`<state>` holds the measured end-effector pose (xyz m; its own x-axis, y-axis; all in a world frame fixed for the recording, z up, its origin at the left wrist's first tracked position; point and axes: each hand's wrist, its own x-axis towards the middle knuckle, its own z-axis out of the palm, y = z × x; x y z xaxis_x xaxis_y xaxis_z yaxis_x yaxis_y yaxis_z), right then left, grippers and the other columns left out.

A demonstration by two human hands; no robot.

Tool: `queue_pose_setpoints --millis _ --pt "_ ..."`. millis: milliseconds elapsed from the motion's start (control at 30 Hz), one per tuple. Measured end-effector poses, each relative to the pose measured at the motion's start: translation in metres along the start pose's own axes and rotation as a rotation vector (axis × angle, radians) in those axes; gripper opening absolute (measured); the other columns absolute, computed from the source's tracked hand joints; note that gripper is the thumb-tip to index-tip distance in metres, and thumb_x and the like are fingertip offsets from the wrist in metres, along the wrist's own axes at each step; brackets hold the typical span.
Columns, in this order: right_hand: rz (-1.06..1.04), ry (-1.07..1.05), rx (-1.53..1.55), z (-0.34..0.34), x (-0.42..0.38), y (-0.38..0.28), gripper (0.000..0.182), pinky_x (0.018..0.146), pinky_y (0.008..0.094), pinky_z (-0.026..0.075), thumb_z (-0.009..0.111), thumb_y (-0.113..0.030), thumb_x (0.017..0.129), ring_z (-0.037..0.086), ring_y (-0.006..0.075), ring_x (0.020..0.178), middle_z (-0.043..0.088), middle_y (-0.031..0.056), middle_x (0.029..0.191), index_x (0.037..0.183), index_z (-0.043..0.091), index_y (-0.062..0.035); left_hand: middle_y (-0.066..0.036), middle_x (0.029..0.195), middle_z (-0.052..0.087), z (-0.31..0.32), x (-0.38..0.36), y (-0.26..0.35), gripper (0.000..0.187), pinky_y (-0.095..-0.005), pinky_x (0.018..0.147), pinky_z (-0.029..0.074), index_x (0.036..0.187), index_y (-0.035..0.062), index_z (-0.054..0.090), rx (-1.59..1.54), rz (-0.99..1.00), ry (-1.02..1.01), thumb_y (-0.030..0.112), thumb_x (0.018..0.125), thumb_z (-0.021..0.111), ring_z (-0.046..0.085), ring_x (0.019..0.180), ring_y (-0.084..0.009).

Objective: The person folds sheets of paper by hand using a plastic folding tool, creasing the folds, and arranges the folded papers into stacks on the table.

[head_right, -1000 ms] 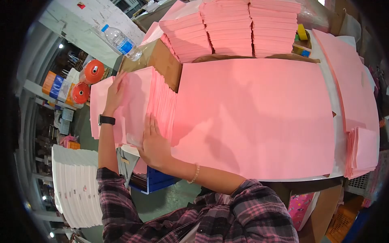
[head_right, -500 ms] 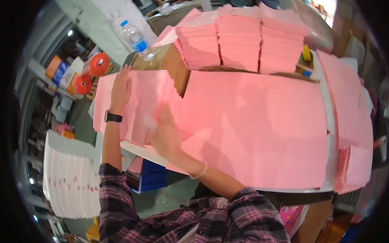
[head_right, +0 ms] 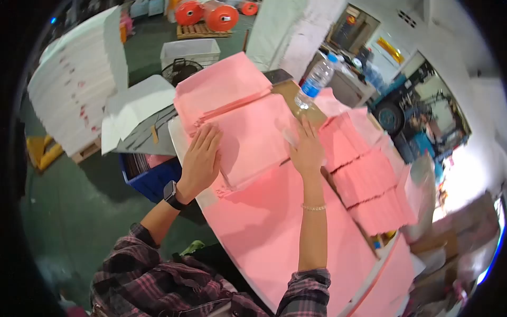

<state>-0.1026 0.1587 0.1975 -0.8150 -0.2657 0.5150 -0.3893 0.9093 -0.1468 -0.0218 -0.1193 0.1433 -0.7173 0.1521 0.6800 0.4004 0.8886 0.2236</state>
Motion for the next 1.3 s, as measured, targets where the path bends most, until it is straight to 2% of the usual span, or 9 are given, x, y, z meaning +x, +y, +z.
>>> queue_pose_setpoints --millis 133,300,700,833,933,1033,1100,1233,1300 --pt "-0.173 0.011 -0.053 0.019 0.051 -0.007 0.066 0.105 0.0387 0.042 0.060 -0.011 0.081 0.041 0.0278 0.136 0.041 0.0064 0.150 0.145 0.042 -0.0186 -0.020 0.144 0.042 -0.002 0.000 -0.008 0.054 -0.0437 0.117 0.024 0.138 -0.0026 0.043 -0.018 -0.026 0.017 0.016 0.089 0.053 0.033 0.139 -0.0336" --pt "-0.254 -0.080 -0.064 0.050 0.085 -0.016 0.069 0.107 0.0412 0.040 0.063 -0.019 0.083 0.039 0.0316 0.137 0.039 0.0077 0.152 0.147 0.038 -0.0169 -0.020 0.145 0.041 0.005 0.000 -0.017 0.056 -0.0438 0.117 0.024 0.138 -0.0016 0.042 -0.059 -0.049 -0.001 0.017 0.087 0.056 0.033 0.139 -0.0346" --pt "-0.144 -0.178 0.001 0.093 0.086 -0.006 0.068 0.105 0.0401 0.042 0.060 -0.018 0.083 0.039 0.0266 0.137 0.037 0.0083 0.152 0.147 0.038 -0.0153 -0.022 0.141 0.044 0.015 0.003 -0.033 0.058 -0.0448 0.114 0.028 0.137 -0.0037 0.042 -0.102 -0.065 -0.139 0.022 0.086 0.056 0.038 0.134 -0.0369" --pt "-0.173 -0.130 -0.014 0.080 0.086 -0.014 0.066 0.103 0.0397 0.044 0.061 -0.019 0.083 0.041 0.0268 0.136 0.040 0.0099 0.150 0.145 0.040 -0.0136 -0.022 0.139 0.045 0.012 0.004 -0.028 0.057 -0.0451 0.114 0.028 0.135 -0.0049 0.043 -0.053 -0.014 -0.121 0.021 0.086 0.056 0.040 0.132 -0.0379" --pt "-0.224 -0.090 -0.280 0.045 0.086 -0.029 0.063 0.101 0.0395 0.046 0.062 -0.020 0.083 0.045 0.0278 0.132 0.046 0.0116 0.146 0.143 0.044 -0.0119 -0.023 0.139 0.045 0.005 0.007 -0.024 0.056 -0.0444 0.113 0.029 0.135 -0.0057 0.043 0.042 -0.004 -0.152 0.019 0.086 0.056 0.041 0.132 -0.0389" --pt "-0.103 0.298 -0.031 0.002 0.073 -0.038 0.062 0.100 0.0407 0.045 0.064 -0.015 0.081 0.052 0.0313 0.126 0.054 0.0141 0.137 0.140 0.047 -0.0117 -0.024 0.140 0.044 -0.003 0.012 -0.019 0.057 -0.0450 0.113 0.029 0.135 -0.0049 0.043 0.063 0.040 -0.166 0.017 0.085 0.058 0.040 0.132 -0.0392" --pt "0.001 0.365 0.007 -0.035 0.039 -0.045 0.058 0.099 0.0407 0.046 0.063 -0.015 0.083 0.053 0.0313 0.124 0.055 0.0135 0.135 0.138 0.048 -0.0095 -0.024 0.140 0.044 -0.009 0.017 -0.016 0.058 -0.0453 0.113 0.029 0.136 -0.0046 0.043 0.075 0.079 -0.170 0.016 0.084 0.059 0.040 0.132 -0.0393" --pt "0.301 0.503 0.278 -0.101 -0.076 -0.070 0.040 0.095 0.0385 0.047 0.057 -0.016 0.092 0.058 0.0314 0.117 0.061 0.0146 0.126 0.129 0.055 -0.0018 -0.024 0.136 0.048 -0.030 0.028 0.007 0.055 -0.0451 0.105 0.038 0.132 -0.0034 0.048 0.148 0.188 0.043 0.013 0.082 0.061 0.046 0.126 -0.0403" --pt "0.311 0.647 0.337 -0.117 -0.142 -0.080 0.034 0.091 0.0352 0.047 0.050 -0.020 0.098 0.062 0.0280 0.111 0.064 0.0165 0.121 0.124 0.059 0.0009 -0.020 0.116 0.060 -0.087 0.031 0.042 0.038 -0.0423 0.092 0.045 0.117 -0.0015 0.059 -0.367 0.157 0.180 0.011 0.082 0.062 0.055 0.108 -0.0357"
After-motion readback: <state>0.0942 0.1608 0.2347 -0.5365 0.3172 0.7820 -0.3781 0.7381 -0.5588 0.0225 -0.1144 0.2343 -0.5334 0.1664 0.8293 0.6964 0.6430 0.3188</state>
